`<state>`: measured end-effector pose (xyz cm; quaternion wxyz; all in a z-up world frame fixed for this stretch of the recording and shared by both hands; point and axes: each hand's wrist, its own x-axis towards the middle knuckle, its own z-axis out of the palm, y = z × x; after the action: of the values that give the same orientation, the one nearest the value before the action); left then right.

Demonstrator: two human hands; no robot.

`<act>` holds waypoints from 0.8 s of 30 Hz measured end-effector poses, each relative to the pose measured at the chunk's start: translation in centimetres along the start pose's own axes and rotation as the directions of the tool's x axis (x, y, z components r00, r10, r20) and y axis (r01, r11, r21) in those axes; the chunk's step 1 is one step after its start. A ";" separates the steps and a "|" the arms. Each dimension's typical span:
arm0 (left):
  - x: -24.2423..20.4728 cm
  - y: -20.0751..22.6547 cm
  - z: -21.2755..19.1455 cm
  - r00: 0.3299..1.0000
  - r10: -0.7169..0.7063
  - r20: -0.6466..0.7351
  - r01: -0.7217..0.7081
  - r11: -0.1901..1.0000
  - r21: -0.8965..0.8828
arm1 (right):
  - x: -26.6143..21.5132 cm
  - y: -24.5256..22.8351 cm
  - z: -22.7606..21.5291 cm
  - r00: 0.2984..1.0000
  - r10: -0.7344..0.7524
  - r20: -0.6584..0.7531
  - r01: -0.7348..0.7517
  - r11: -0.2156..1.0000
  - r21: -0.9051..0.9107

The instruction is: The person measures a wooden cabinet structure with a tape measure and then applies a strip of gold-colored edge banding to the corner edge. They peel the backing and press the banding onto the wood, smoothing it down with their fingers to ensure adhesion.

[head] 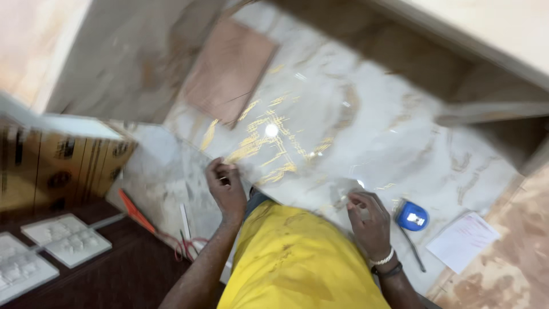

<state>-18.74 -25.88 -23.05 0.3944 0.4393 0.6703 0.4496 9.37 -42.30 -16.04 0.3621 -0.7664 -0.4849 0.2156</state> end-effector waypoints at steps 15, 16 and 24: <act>3.9 -15.3 5.0 0.606 -0.367 0.706 0.793 0.208 -0.572 | 1.7 -0.1 11.1 0.967 -0.194 0.165 0.247 0.874 -0.419; 4.1 -14.6 4.6 0.600 -0.385 0.701 0.800 0.276 -0.533 | 1.5 0.0 11.5 0.967 -0.206 0.153 0.254 0.857 -0.448; 4.1 -14.4 1.3 0.427 -0.484 0.764 0.896 0.342 -0.284 | -3.8 -6.1 15.3 0.927 -0.274 0.256 0.352 0.870 -0.346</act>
<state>-22.17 -24.74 -37.60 0.8548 0.0250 0.4376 0.2779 -6.35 -38.79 -21.31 0.1842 -0.7078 -0.6695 0.1295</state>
